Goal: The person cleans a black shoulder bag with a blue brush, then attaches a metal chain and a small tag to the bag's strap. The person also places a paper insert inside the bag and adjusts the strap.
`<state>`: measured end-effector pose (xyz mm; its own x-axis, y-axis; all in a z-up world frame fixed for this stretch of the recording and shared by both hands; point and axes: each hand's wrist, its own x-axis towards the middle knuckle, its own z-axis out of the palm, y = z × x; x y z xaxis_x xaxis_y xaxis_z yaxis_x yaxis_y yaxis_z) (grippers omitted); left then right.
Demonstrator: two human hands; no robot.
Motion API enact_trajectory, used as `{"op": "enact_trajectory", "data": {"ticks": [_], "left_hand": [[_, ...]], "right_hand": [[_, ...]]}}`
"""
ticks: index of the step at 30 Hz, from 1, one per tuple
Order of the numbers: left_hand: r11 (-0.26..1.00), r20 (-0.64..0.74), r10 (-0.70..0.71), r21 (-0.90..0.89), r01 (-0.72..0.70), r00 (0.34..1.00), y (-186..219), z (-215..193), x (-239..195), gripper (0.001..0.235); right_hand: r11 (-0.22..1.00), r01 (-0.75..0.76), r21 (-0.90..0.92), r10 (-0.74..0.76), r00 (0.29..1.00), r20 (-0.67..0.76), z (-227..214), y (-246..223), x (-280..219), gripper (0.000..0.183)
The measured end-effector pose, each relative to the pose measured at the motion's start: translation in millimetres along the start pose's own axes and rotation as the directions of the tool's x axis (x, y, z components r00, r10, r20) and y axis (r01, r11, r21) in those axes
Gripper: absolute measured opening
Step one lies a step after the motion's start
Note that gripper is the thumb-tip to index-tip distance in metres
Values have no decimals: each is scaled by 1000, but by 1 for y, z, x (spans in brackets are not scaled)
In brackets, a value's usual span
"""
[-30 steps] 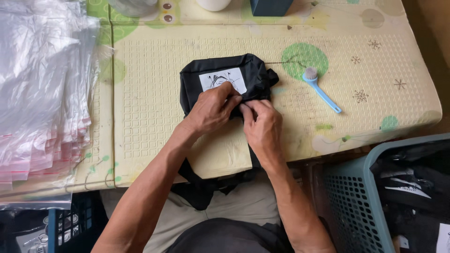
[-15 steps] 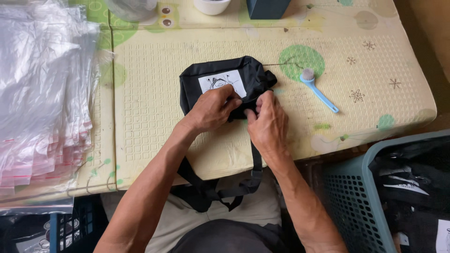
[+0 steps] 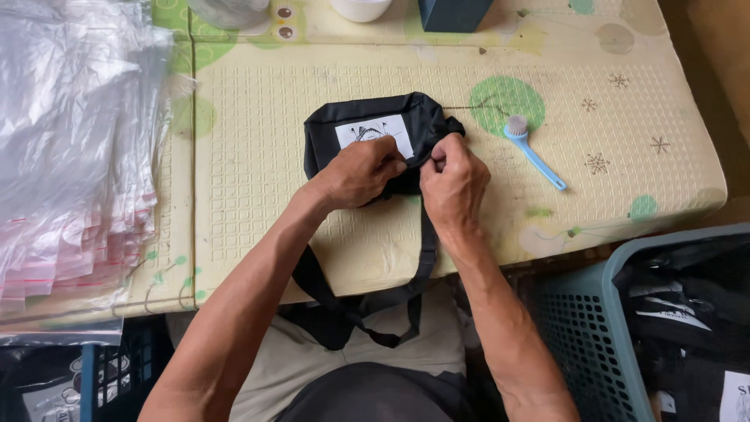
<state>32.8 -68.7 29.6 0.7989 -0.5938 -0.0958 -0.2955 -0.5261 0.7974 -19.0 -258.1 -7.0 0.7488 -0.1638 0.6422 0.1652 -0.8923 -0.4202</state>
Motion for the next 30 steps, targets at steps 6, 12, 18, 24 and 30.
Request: {"op": "enact_trajectory", "data": {"ticks": [6, 12, 18, 24, 30], "left_hand": [[995, -20, 28, -97, -30, 999, -3, -2, -3, 23], [995, -17, 32, -95, -34, 999, -10, 2, 2, 23], [995, -8, 83, -50, -83, 997, -8, 0, 0, 20], [993, 2, 121, 18, -121, 993, -1, 1, -2, 20], [984, 21, 123, 130, -124, 992, -9, 11, 10, 15]], "right_hand": [[998, -57, 26, 47, 958, 282, -45, -38, -8, 13], [975, -220, -28, 216, 914, 343, -56, -45, -34, 29], [956, -190, 224, 153, 973, 175, -44, -49, -8, 25], [993, -68, -99, 72, 997, 37, -12, -25, 26, 43], [915, -347, 208, 269, 906, 328, -24, 23, 25, 56]]}}
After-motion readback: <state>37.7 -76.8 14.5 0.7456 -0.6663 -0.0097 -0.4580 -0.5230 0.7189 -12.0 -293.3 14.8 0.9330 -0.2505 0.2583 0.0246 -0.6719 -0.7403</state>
